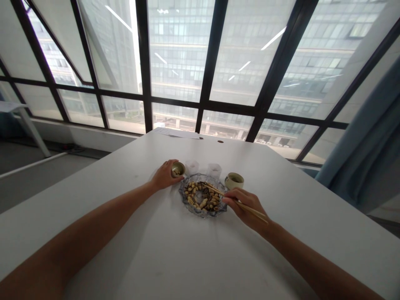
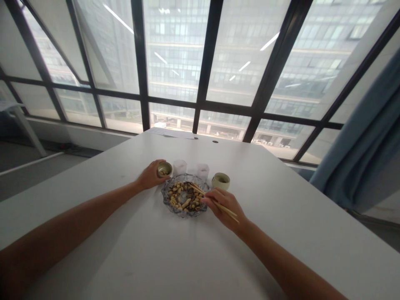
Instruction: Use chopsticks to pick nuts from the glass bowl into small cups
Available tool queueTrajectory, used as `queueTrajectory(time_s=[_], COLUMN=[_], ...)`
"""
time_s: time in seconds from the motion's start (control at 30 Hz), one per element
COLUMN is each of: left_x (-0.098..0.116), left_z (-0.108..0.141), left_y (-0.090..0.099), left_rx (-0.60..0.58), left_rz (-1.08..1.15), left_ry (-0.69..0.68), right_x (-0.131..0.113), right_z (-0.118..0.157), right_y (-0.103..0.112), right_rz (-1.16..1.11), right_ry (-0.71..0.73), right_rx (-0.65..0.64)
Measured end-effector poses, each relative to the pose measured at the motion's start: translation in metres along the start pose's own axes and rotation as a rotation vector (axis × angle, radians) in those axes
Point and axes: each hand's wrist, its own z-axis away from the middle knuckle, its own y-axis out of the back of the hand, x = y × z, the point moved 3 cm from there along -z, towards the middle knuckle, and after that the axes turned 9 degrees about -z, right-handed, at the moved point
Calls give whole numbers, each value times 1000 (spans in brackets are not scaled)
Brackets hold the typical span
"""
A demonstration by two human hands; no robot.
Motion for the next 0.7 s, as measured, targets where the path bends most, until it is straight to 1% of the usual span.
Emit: queueTrajectory(time_s=[0.13, 0.23, 0.3, 0.4, 0.5, 0.57, 0.63, 0.7], left_x=[1, 1, 0, 0, 1, 1, 2, 3], left_z=[0, -1, 0, 0, 1, 1, 1, 1], left_y=[1, 1, 0, 0, 2, 4, 5, 5], left_rx=[-4, -9, -14, -18, -21, -25, -28, -26], left_rz=[-3, 0, 2, 3, -5, -9, -14, -24], left_ry=[8, 10, 17, 30, 68, 98, 113, 113], right_x=[0, 1, 4, 13, 25, 32, 37, 40], right_z=[-1, -1, 2, 8, 14, 16, 16, 17], right_y=[-2, -4, -5, -6, -8, -10, -13, -16], right_rz=[-39, -57, -71, -175, -407, -561, -676, -749], right_ry=[-30, -114, -184, -345, -520, -600, -659, -699], right_rx=[0, 3, 44, 188, 389, 507, 573, 607])
